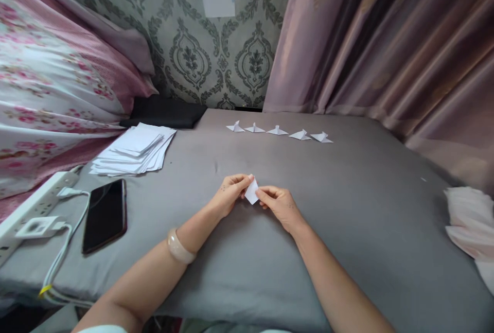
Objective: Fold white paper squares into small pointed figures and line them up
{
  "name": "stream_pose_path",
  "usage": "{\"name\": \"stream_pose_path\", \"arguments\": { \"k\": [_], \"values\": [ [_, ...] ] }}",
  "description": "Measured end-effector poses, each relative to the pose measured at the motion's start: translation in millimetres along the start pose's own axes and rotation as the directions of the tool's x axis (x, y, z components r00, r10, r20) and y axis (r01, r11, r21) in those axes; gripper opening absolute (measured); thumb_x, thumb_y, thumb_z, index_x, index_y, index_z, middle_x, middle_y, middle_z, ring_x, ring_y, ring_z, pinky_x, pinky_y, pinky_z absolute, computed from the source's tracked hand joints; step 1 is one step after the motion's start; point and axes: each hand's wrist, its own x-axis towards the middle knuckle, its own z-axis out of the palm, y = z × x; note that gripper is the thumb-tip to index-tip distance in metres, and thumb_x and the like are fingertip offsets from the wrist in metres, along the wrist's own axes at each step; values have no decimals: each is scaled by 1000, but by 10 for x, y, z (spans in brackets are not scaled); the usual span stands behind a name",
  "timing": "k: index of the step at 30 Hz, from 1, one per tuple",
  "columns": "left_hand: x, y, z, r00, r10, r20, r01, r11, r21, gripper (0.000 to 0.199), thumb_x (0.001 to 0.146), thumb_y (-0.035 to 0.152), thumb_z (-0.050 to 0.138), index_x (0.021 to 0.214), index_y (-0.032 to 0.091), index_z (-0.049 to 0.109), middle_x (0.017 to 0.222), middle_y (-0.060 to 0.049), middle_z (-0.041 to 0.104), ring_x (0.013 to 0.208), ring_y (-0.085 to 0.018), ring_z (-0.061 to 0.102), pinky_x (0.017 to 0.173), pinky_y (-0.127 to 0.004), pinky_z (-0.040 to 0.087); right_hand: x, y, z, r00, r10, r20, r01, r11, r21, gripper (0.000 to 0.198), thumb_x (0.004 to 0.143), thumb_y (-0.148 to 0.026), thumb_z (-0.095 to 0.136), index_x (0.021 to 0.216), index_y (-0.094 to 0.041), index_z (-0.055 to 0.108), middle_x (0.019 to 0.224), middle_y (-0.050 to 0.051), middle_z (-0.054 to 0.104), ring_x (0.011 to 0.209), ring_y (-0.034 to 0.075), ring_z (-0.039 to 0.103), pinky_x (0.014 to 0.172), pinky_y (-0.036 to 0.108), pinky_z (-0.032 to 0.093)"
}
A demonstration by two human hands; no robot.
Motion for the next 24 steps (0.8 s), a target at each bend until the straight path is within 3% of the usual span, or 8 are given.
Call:
{"name": "stream_pose_path", "arguments": {
  "k": [4, 8, 10, 13, 15, 17, 20, 24],
  "values": [
    [-6, 36, 1, 999, 8, 42, -9, 999, 37, 34, 70, 44, 75, 82, 14, 68, 71, -2, 63, 61, -9, 52, 57, -20, 36, 42, -37, 3, 998, -14, -63, 13, 1000, -10, 34, 71, -43, 70, 89, -15, 72, 73, 3, 69, 63, 12, 59, 59, 25, 46],
    [23, 52, -26, 995, 103, 2, -102, 985, 141, 28, 68, 37, 76, 81, 15, 68, 77, -3, 66, 67, -12, 56, 64, -22, 40, 157, -86, -13, 979, -192, -62, 175, 961, -215, 24, 75, -37, 66, 85, -16, 70, 74, 4, 69, 66, 15, 62, 62, 27, 49],
    [66, 74, -65, 979, 202, -10, -193, 947, 258, 20, 71, 34, 73, 79, 16, 69, 75, -2, 65, 67, -12, 55, 63, -22, 40, 236, -115, -47, 932, -358, -51, 308, 861, -405, 15, 79, -30, 61, 82, -18, 69, 76, 4, 68, 70, 15, 62, 68, 29, 49],
    [169, 139, -174, 923, 382, 43, -357, 811, 464, 11, 73, 22, 65, 82, 18, 71, 83, -4, 65, 78, -15, 57, 69, -24, 42, 368, -127, -118, 805, -591, 56, 501, 627, -596, 16, 84, -19, 53, 82, -20, 69, 87, 6, 67, 84, 17, 62, 80, 32, 49],
    [258, 187, -273, 915, 400, 57, -362, 749, 555, 16, 74, 18, 61, 86, 19, 72, 84, -4, 65, 76, -15, 57, 70, -25, 43, 454, -93, -162, 753, -652, 91, 539, 532, -654, 21, 85, -15, 48, 86, -21, 68, 93, 7, 66, 91, 18, 62, 86, 33, 48],
    [350, 218, -366, 915, 402, 40, -344, 721, 601, 18, 76, 17, 57, 87, 19, 71, 83, -4, 66, 70, -14, 56, 69, -25, 43, 522, -28, -195, 755, -643, 130, 531, 483, -696, 24, 86, -13, 45, 92, -21, 67, 99, 8, 66, 94, 18, 63, 87, 33, 49],
    [465, 212, -435, 914, 402, 57, -340, 682, 647, 19, 76, 16, 55, 87, 18, 71, 84, -5, 67, 73, -15, 57, 71, -26, 43, 561, 72, -231, 800, -569, 191, 493, 441, -750, 26, 89, -13, 44, 98, -22, 66, 104, 8, 66, 98, 18, 63, 87, 32, 49],
    [533, 156, -372, 925, 326, 196, -357, 564, 745, 23, 75, 12, 51, 85, 15, 71, 79, -6, 64, 72, -16, 54, 72, -29, 43, 514, 110, -258, 822, -515, 241, 476, 391, -788, 27, 90, -13, 43, 102, -21, 65, 106, 9, 65, 102, 20, 60, 89, 34, 47]
  ]
}}
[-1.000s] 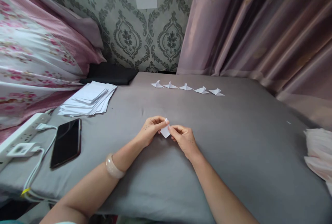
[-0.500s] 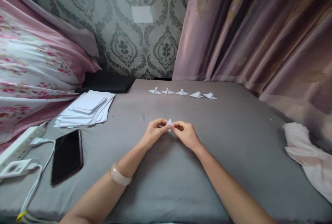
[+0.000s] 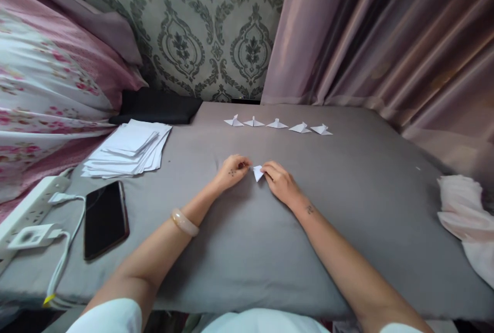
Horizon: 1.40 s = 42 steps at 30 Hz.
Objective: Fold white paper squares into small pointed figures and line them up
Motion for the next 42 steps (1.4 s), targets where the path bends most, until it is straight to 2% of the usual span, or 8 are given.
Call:
{"name": "stream_pose_path", "arguments": {
  "k": [4, 12, 18, 23, 28, 34, 38, 42],
  "values": [
    [7, 37, 66, 985, 105, 139, -119, 988, 95, 29, 73, 8, 50, 93, 17, 71, 84, -7, 62, 81, -20, 53, 80, -34, 43, -32, -38, -54, 1000, 28, -1, -28, 999, -21, 33, 83, -6, 44, 103, -21, 66, 109, 9, 63, 104, 20, 57, 92, 36, 46],
    [-57, 4, 52, 971, 153, 183, -178, 976, 125, 26, 80, 14, 54, 100, 17, 69, 93, -10, 61, 83, -21, 53, 82, -36, 43, -52, -113, -125, 991, 132, 13, -132, 991, -29, 34, 79, -10, 49, 107, -22, 65, 109, 9, 61, 102, 23, 56, 92, 39, 46],
    [-55, -10, 57, 974, 137, 183, -160, 980, 120, 22, 83, 19, 56, 101, 17, 69, 93, -10, 61, 86, -22, 53, 81, -35, 43, -35, -173, -138, 986, 165, -3, -165, 986, -22, 24, 82, -17, 53, 102, -22, 67, 107, 9, 63, 101, 24, 56, 90, 40, 46],
    [-18, 6, 71, 984, 83, 159, -97, 992, 85, 17, 86, 23, 55, 92, 18, 70, 90, -9, 62, 85, -21, 54, 79, -33, 42, -4, -126, -103, 977, 207, -51, -205, 978, 37, 18, 88, -24, 52, 90, -21, 69, 102, 8, 65, 98, 22, 57, 88, 38, 47],
    [23, 52, 80, 989, -28, 148, 16, 997, 77, 17, 84, 24, 55, 81, 16, 69, 80, -7, 58, 77, -19, 53, 75, -32, 42, 48, -27, -20, 952, 291, -93, -282, 954, 103, 17, 86, -25, 54, 80, -20, 70, 98, 7, 65, 94, 20, 60, 87, 37, 46],
    [22, 36, 52, 986, -66, 150, 54, 995, 83, 23, 76, 12, 50, 85, 17, 70, 89, -7, 58, 87, -20, 53, 78, -33, 44, 81, 26, 13, 944, 320, -78, -311, 944, 113, 16, 84, -26, 55, 78, -21, 69, 97, 6, 65, 91, 19, 60, 86, 36, 46],
    [37, 23, 25, 985, -137, 109, 137, 991, 6, 30, 70, 7, 46, 86, 18, 70, 90, -5, 57, 77, -16, 53, 73, -30, 46, 84, 29, 12, 942, 326, -82, -318, 943, 97, 14, 83, -27, 57, 78, -21, 69, 98, 6, 66, 92, 20, 60, 87, 36, 46],
    [43, 58, 32, 983, -161, 83, 164, 986, -31, 26, 72, 11, 50, 87, 18, 71, 89, -4, 58, 75, -15, 53, 72, -30, 46, 83, 10, 9, 944, 321, -78, -315, 946, 83, 14, 84, -27, 56, 79, -21, 68, 98, 6, 65, 93, 20, 60, 87, 36, 46]
  ]
}}
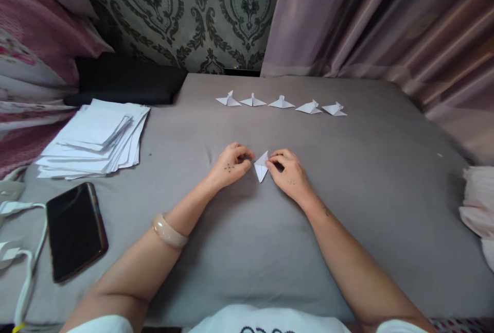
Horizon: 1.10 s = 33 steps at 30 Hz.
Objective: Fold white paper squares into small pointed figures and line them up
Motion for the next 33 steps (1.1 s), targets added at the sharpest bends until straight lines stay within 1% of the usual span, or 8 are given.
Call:
{"name": "stream_pose_path", "arguments": {
  "k": [4, 7, 11, 15, 19, 25, 29, 33],
  "values": [
    [-28, 31, 41, 997, 77, 18, -78, 994, 71, 15, 79, 23, 58, 86, 18, 70, 90, -6, 59, 89, -20, 54, 80, -34, 45, -6, -14, -18, 1000, -15, 4, 15, 1000, -3, 14, 84, -26, 56, 81, -21, 69, 98, 6, 65, 94, 20, 60, 88, 36, 46],
    [-40, 23, 74, 995, 97, 13, -98, 985, 142, 14, 82, 23, 57, 85, 17, 70, 89, -7, 59, 90, -21, 53, 83, -36, 43, 5, 0, -65, 998, -23, 52, 21, 999, 38, 15, 83, -21, 54, 82, -21, 69, 100, 6, 64, 96, 19, 59, 90, 36, 45],
    [-40, -8, 100, 994, 111, -2, -109, 978, 176, 13, 83, 21, 58, 85, 17, 70, 90, -7, 59, 87, -20, 52, 82, -36, 42, 39, 39, -145, 991, 30, 129, -54, 981, 184, 22, 79, -12, 49, 83, -20, 69, 103, 5, 64, 94, 16, 61, 86, 31, 46],
    [-43, -19, 101, 992, 126, 4, -125, 977, 173, 13, 84, 22, 58, 86, 18, 69, 92, -7, 60, 89, -20, 53, 82, -35, 43, 55, 34, -171, 991, 81, 106, -106, 958, 266, 18, 77, -13, 51, 83, -20, 67, 98, 4, 65, 88, 14, 61, 80, 29, 47],
    [-49, -4, 91, 989, 145, -6, -141, 975, 171, 11, 83, 22, 59, 84, 18, 69, 90, -6, 60, 88, -20, 54, 86, -37, 43, 43, -10, -144, 993, 41, 108, -61, 979, 195, 8, 79, -21, 58, 78, -20, 66, 96, 4, 64, 90, 15, 61, 86, 31, 45],
    [-57, 39, 83, 994, 112, -13, -109, 983, 148, 11, 83, 22, 60, 82, 19, 70, 91, -6, 62, 91, -20, 55, 88, -38, 44, 38, -7, -81, 995, 50, 91, -58, 994, 89, 9, 81, -23, 58, 77, -21, 66, 98, 4, 63, 94, 17, 59, 89, 34, 43],
    [-52, 53, 97, 996, 76, -41, -70, 988, 138, 13, 84, 25, 60, 79, 18, 69, 90, -7, 62, 90, -21, 56, 88, -38, 44, 38, -5, -58, 996, 48, 76, -53, 997, 63, 9, 81, -23, 58, 77, -21, 66, 97, 4, 63, 93, 18, 59, 89, 35, 44],
    [-43, 45, 116, 996, 77, -47, -68, 984, 163, 12, 84, 24, 60, 80, 17, 69, 89, -7, 61, 89, -20, 55, 86, -38, 44, 32, -19, -45, 997, 56, 60, -59, 997, 52, 9, 81, -23, 58, 75, -21, 65, 96, 5, 63, 92, 18, 59, 88, 35, 45]
  ]
}}
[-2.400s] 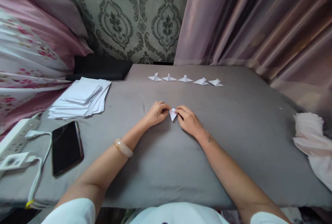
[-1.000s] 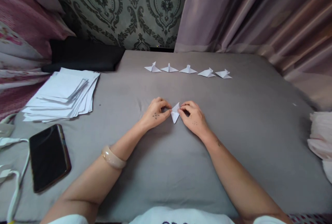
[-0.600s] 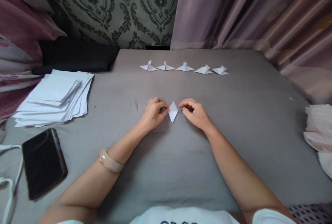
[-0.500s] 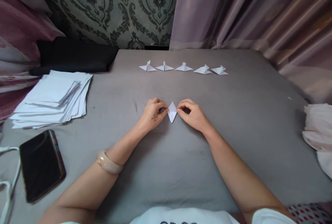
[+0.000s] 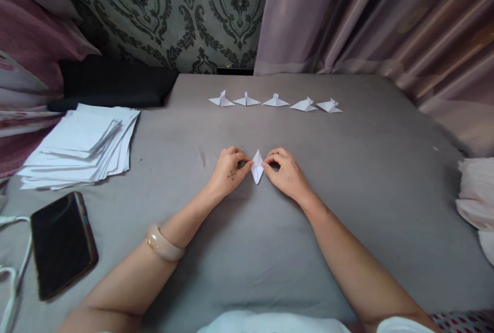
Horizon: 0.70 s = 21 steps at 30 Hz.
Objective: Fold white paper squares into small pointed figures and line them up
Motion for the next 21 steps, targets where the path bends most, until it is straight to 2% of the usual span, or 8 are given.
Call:
{"name": "stream_pose_path", "arguments": {
  "k": [7, 15, 18, 21],
  "values": [
    [9, -64, 68, 1000, 13, -24, -12, 999, 32, 10, 83, 22, 61, 77, 15, 65, 88, -7, 61, 89, -21, 54, 86, -37, 43, -4, -13, 28, 999, 20, -26, -20, 1000, -7, 11, 80, -23, 58, 74, -20, 67, 98, 6, 61, 90, 19, 60, 87, 35, 46],
    [-31, -126, 132, 992, 110, -53, -104, 987, 119, 8, 87, 23, 56, 84, 16, 58, 92, -7, 57, 84, -19, 50, 80, -34, 42, 9, -23, 28, 998, 54, -24, -54, 998, -25, 8, 78, -24, 60, 72, -20, 63, 104, 8, 59, 94, 21, 60, 89, 38, 45],
    [-41, -96, 114, 984, 174, -37, -166, 973, 161, 7, 90, 20, 49, 91, 15, 55, 91, -7, 57, 84, -19, 48, 79, -33, 42, 22, 24, 20, 999, 50, -4, -50, 999, 9, 6, 78, -25, 61, 76, -20, 60, 102, 7, 59, 91, 19, 59, 88, 37, 46],
    [-48, -66, 107, 962, 271, 39, -273, 941, 198, 18, 94, 15, 39, 94, 15, 56, 93, -8, 58, 85, -19, 48, 79, -32, 43, 18, 74, 10, 999, 16, 31, -17, 998, 54, 5, 80, -25, 60, 84, -21, 61, 96, 4, 58, 85, 16, 59, 83, 33, 47]
  ]
}}
